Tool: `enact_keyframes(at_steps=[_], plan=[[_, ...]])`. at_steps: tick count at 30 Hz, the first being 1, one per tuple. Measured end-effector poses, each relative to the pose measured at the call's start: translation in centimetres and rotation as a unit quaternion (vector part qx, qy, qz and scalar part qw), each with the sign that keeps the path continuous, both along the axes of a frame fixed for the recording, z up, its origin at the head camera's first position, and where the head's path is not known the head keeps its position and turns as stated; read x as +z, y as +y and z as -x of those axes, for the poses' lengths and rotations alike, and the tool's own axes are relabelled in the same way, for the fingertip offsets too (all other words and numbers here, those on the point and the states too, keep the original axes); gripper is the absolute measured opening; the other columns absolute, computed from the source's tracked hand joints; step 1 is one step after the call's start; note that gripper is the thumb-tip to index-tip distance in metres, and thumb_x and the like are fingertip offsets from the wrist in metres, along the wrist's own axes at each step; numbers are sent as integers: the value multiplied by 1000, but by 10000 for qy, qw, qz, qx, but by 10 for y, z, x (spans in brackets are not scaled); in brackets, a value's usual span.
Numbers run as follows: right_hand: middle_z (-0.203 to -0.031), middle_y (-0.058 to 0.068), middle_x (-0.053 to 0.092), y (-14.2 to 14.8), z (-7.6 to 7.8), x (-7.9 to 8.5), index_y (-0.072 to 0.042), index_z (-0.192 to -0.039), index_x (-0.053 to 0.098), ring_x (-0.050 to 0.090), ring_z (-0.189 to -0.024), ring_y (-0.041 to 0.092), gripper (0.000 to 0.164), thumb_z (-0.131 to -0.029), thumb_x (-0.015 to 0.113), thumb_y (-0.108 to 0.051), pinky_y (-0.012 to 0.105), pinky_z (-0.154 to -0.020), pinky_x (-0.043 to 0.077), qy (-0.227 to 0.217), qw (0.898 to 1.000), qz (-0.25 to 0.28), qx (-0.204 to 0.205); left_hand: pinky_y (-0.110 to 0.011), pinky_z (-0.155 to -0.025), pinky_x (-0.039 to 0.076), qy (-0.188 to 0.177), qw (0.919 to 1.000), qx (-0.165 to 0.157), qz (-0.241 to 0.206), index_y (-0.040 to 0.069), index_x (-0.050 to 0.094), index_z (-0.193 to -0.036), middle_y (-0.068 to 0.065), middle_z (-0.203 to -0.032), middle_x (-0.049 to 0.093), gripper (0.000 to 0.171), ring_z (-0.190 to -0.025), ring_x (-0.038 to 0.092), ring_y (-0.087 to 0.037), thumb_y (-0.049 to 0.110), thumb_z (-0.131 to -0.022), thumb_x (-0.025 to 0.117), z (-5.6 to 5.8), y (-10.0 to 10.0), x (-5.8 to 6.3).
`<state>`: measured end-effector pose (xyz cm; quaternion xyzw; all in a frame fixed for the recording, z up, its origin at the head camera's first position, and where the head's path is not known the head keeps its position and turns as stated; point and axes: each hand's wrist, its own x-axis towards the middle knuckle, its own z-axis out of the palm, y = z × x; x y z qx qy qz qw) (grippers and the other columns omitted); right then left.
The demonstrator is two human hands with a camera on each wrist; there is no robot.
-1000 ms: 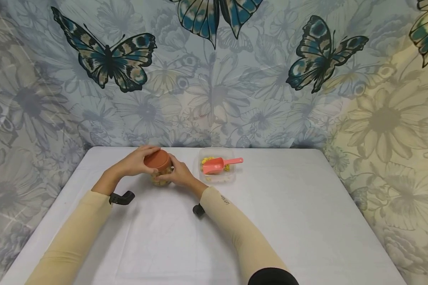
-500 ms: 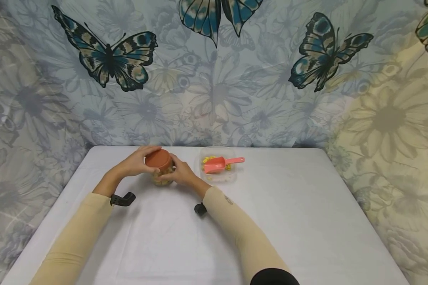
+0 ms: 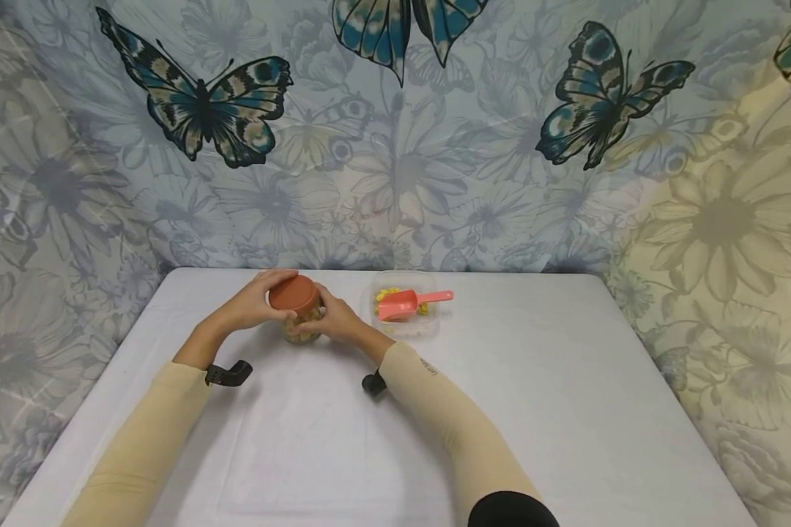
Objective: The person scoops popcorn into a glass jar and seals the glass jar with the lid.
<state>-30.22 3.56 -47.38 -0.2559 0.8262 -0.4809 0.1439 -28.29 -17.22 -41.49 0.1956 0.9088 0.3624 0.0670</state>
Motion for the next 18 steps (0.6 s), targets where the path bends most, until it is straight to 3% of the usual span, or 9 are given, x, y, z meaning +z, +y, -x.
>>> enact_keyframes(at_steps=[4, 9, 18], plan=[[-150, 0, 45, 5, 0, 3, -27, -155, 25, 47, -135, 22, 92, -82, 79, -34, 48, -108, 43, -150, 9998, -105, 36, -61, -106, 38, -29, 9995, 138, -277, 7, 35, -151, -15, -154, 35, 86, -135, 35, -37, 33, -81, 78, -3, 0, -4], [-149, 5, 46, 13, -1, 7, -22, -154, 29, 49, -133, 26, 86, -83, 78, -31, 46, -102, 48, -129, 9997, -185, 13, -57, -110, 36, 128, 9966, 452, -674, 6, 29, -153, -18, -152, 36, 91, -135, 40, -37, 34, -82, 78, -11, 2, -14], [-143, 11, 53, 26, -10, 8, -13, -147, 42, 54, -128, 27, 71, -86, 76, -25, 40, -99, 52, 28, 9998, -127, -117, -53, -110, 37, 388, 9934, 884, -624, 5, 25, -153, -20, -149, 36, 90, -137, 38, -36, 34, -85, 76, -27, 1, -22]])
